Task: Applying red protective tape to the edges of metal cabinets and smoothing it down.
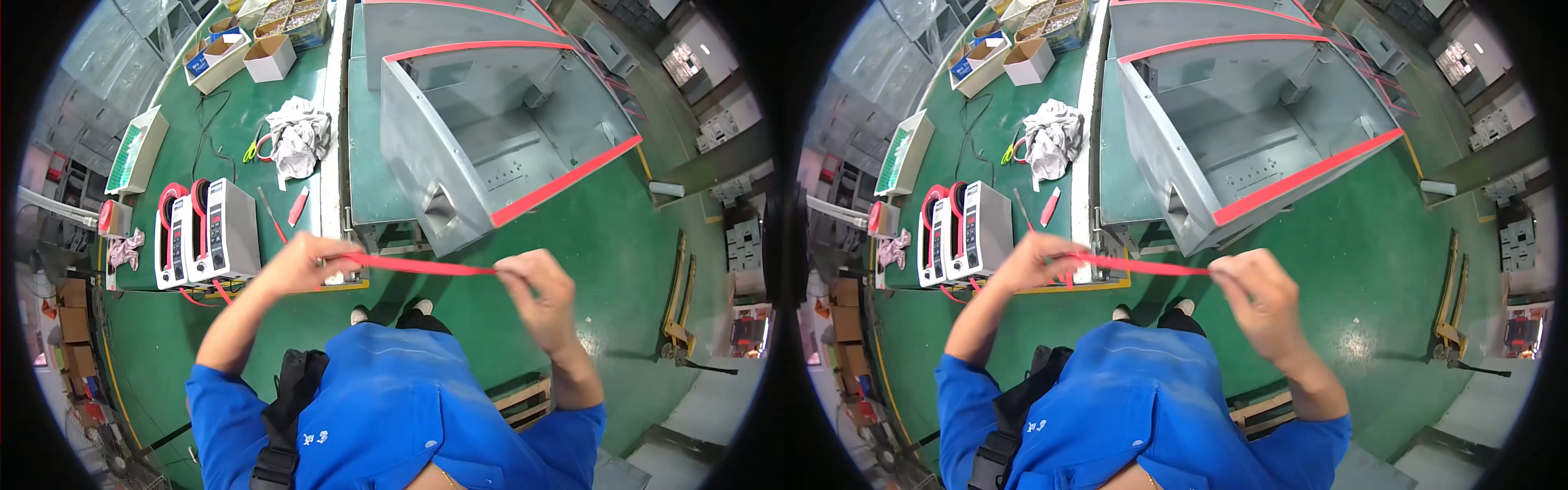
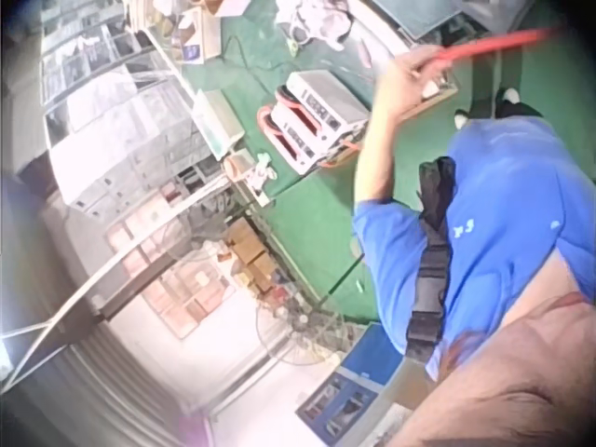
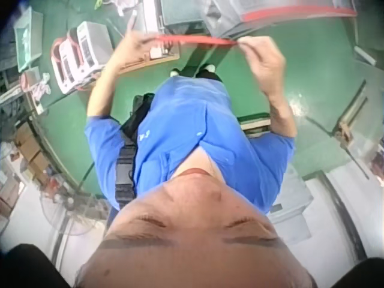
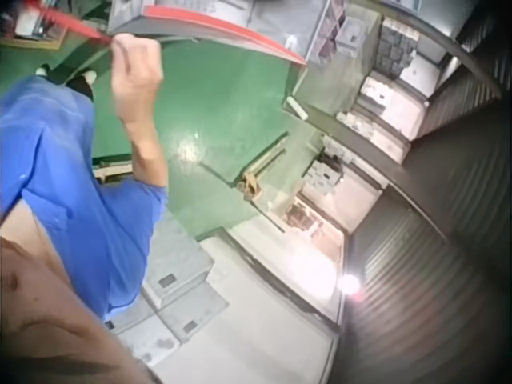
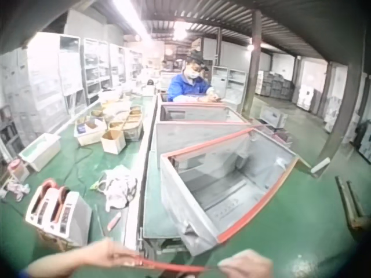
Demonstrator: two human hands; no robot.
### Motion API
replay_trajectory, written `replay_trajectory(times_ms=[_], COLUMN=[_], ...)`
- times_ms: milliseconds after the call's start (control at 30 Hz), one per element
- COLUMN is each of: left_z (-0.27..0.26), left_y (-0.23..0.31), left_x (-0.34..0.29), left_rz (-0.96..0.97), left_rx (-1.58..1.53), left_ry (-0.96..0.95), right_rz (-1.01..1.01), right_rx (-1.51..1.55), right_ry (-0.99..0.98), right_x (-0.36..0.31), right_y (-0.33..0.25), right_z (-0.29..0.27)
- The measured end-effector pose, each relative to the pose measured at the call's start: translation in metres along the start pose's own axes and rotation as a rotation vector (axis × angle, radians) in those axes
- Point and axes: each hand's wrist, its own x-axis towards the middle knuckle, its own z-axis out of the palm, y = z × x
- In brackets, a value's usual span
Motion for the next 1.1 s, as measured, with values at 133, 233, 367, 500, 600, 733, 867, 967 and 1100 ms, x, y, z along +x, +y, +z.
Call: replay_trajectory(times_ms=[133, 233, 367, 500, 600, 733, 867, 967, 1100], left_z=[-0.052, -0.077, -0.109, -0.136, -0.152, -0.153, -0.158, -0.158, -0.151], left_y=[0.014, 0.013, 0.011, -0.003, -0.008, -0.008, -0.019, -0.023, -0.021], left_x=[0.043, 0.075, 0.109, 0.136, 0.157, 0.183, 0.205, 0.220, 0.240], left_rz=[-0.086, 0.002, 0.012, 0.024, -0.034, -0.034, -0.071, -0.061, -0.057], left_rx=[0.081, 0.193, 0.224, -0.044, -0.065, -0.395, -0.576, -0.635, -0.479], left_ry=[0.077, 0.114, 0.131, 0.127, 0.116, 0.238, 0.238, 0.225, 0.284], right_rz=[0.266, 0.382, 0.497, 0.535, 0.609, 0.655, 0.698, 0.745, 0.855], right_rx=[0.159, 0.357, 0.581, 0.684, 0.669, 0.676, 0.665, 0.648, 0.582], right_ry=[0.008, 0.065, -0.006, -0.025, -0.048, 0.032, 0.143, 0.168, 0.115], right_x=[0.013, 0.015, 0.023, 0.033, 0.044, 0.055, 0.061, 0.063, 0.066], right_y=[0.012, 0.023, 0.034, 0.037, 0.036, 0.036, 0.036, 0.038, 0.037], right_z=[-0.028, -0.030, -0.031, -0.022, -0.020, -0.016, -0.010, -0.009, -0.012])
